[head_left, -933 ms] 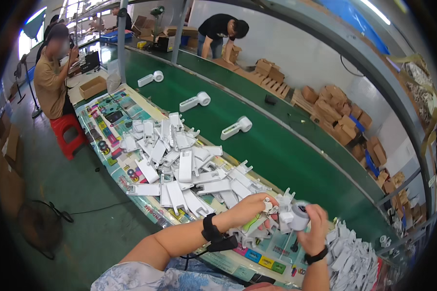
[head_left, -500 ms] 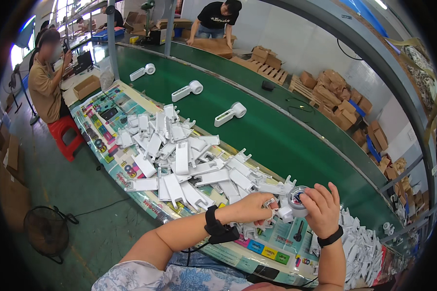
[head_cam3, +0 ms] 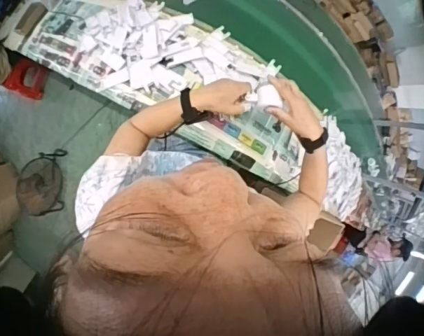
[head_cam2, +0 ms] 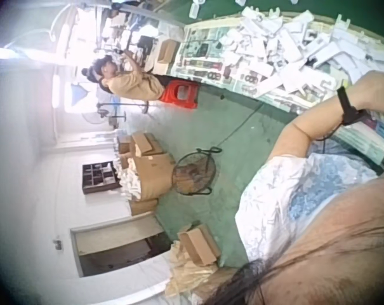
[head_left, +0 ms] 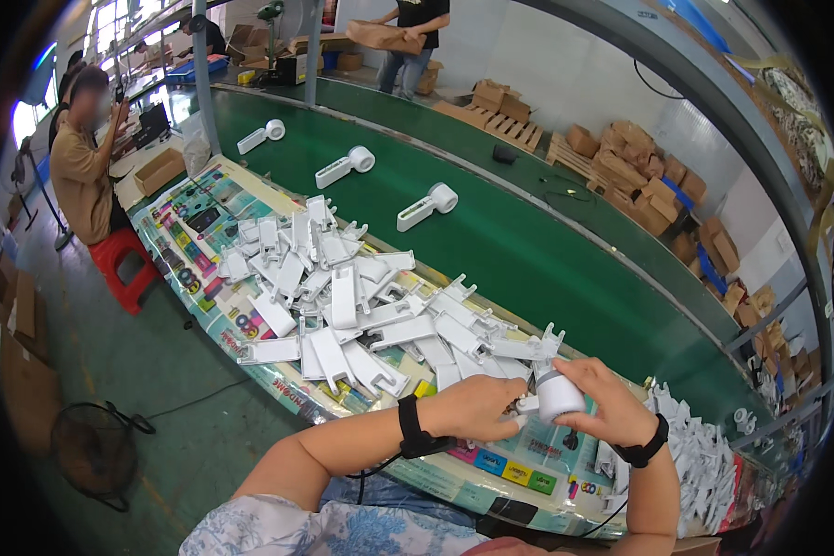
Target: Assembling components of small white hand-held plastic fans on an assembly line.
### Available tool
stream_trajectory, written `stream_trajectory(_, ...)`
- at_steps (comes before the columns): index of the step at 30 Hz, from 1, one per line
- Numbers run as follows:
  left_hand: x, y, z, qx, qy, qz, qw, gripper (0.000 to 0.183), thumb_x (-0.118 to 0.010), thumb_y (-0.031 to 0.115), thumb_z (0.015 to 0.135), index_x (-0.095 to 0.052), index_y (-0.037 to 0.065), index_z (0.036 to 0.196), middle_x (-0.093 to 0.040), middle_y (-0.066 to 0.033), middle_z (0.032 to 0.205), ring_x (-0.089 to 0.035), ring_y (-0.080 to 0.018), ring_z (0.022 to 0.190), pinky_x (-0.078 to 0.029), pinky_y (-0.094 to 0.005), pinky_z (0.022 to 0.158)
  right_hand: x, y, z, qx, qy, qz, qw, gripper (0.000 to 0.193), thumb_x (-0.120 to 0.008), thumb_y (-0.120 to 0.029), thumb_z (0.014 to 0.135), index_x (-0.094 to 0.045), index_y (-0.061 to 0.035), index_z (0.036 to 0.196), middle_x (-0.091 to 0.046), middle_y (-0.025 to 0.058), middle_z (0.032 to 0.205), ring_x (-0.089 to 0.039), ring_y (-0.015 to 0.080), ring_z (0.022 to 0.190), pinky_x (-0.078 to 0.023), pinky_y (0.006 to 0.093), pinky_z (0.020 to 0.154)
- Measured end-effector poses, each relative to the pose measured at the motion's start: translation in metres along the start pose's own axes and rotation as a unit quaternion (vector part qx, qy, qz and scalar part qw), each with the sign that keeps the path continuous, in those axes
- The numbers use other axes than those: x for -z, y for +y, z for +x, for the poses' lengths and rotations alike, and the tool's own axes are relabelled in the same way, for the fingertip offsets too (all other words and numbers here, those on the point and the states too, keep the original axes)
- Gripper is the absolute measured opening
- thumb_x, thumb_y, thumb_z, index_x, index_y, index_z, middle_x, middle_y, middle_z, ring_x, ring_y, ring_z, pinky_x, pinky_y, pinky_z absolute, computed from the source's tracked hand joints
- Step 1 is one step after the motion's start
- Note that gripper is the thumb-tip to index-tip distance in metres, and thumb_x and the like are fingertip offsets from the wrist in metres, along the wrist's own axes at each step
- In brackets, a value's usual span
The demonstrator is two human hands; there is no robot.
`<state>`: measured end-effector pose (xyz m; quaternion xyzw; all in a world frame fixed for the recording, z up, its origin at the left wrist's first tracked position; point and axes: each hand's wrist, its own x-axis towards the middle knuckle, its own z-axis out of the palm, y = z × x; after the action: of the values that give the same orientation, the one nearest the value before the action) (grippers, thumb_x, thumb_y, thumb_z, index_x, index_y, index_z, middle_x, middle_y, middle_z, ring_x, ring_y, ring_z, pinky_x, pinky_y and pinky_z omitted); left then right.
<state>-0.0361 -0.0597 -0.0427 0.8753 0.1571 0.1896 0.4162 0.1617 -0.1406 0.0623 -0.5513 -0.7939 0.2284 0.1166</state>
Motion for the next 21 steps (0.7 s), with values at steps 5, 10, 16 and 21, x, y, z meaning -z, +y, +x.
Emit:
stream_trajectory(5,0.006,-0.005,0.008,0.018,0.018,-0.07,0.997,0.03,-0.057,0.029,0.081,-0.051,0.003,0.095,-0.06,-0.0174,0.072,-0.061,-0.0334,0.067,-0.047,-0.0379,0.059,0.003,0.004,0.009,0.062,0.055,-0.021,0.996,0.066,-0.068,-0.022,0.073,-0.039,-0.0043,0.13,-0.046,0.0188,0.118,-0.045,0.0328,0.109,-0.037,0.0349,0.093)
stream_trajectory(10,0.01,-0.01,0.013,-0.017,0.081,-0.136,0.987,0.03,-0.056,0.026,0.081,-0.053,0.0,0.096,-0.061,-0.0186,0.073,-0.062,-0.032,0.068,-0.047,-0.0361,0.061,0.01,0.013,0.025,0.072,0.072,0.021,0.995,0.064,-0.067,-0.022,0.073,-0.04,-0.0057,0.129,-0.047,0.0157,0.119,-0.046,0.0313,0.109,-0.036,0.0348,0.094)
stream_trajectory(16,0.016,-0.009,0.011,0.026,0.076,-0.133,0.988,0.024,-0.056,0.018,0.081,-0.052,-0.001,0.096,-0.06,-0.0122,0.074,-0.059,-0.0172,0.065,-0.047,-0.0287,0.06,0.005,0.016,0.035,0.078,0.063,0.023,0.995,0.059,-0.064,-0.021,0.076,-0.042,-0.0075,0.128,-0.046,0.0151,0.119,-0.045,0.0301,0.109,-0.037,0.0352,0.092)
stream_trajectory(21,0.007,-0.013,0.009,0.019,0.063,-0.176,0.982,0.023,-0.054,0.015,0.081,-0.052,0.0,0.098,-0.06,-0.0092,0.073,-0.058,-0.014,0.063,-0.046,-0.027,0.058,-0.001,0.018,0.028,0.06,0.06,0.04,0.996,0.058,-0.064,-0.022,0.076,-0.043,-0.007,0.128,-0.047,0.0152,0.12,-0.046,0.0294,0.11,-0.036,0.0346,0.094)
